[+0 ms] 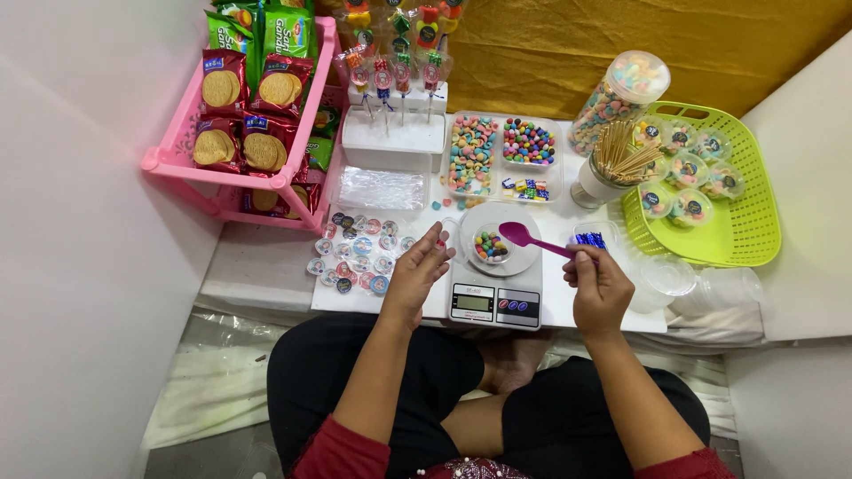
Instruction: Weighing and portioning small colorful candies into plastic cups using a spoon and a digital scale
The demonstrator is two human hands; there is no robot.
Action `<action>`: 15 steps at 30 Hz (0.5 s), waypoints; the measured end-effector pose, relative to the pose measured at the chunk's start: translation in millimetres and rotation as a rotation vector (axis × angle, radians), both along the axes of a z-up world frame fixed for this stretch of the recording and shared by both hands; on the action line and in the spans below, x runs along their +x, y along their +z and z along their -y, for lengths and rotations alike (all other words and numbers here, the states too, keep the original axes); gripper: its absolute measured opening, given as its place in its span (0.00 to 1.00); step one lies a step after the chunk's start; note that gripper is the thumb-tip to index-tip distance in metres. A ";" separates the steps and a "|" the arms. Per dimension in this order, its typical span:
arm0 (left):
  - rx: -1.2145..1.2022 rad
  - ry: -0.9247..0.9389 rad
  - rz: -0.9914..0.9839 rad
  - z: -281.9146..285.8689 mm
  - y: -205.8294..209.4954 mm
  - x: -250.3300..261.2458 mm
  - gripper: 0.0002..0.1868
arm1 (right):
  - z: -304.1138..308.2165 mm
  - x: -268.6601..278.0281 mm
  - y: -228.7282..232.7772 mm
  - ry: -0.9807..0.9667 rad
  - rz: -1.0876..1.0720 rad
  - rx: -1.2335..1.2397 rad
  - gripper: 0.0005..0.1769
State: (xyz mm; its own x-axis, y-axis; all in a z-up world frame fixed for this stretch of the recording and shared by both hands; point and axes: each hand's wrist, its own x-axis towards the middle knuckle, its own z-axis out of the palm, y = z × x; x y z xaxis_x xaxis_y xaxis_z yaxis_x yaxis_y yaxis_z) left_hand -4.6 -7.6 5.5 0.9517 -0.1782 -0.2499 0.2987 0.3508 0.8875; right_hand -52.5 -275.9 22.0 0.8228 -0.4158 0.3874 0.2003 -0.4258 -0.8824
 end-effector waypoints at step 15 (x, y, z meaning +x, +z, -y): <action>-0.019 0.007 -0.007 -3.9 -5.2 2.7 0.31 | -16.1 14.3 31.3 0.048 0.221 -0.297 0.10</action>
State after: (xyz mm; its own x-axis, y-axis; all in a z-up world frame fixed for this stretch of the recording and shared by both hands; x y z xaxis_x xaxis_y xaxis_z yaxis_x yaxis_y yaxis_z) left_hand -1.9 -3.7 0.3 0.9511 -0.1764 -0.2534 0.3027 0.3698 0.8784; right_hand -38.3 -259.8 53.4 0.7215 -0.2213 0.6561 0.3986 -0.6421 -0.6549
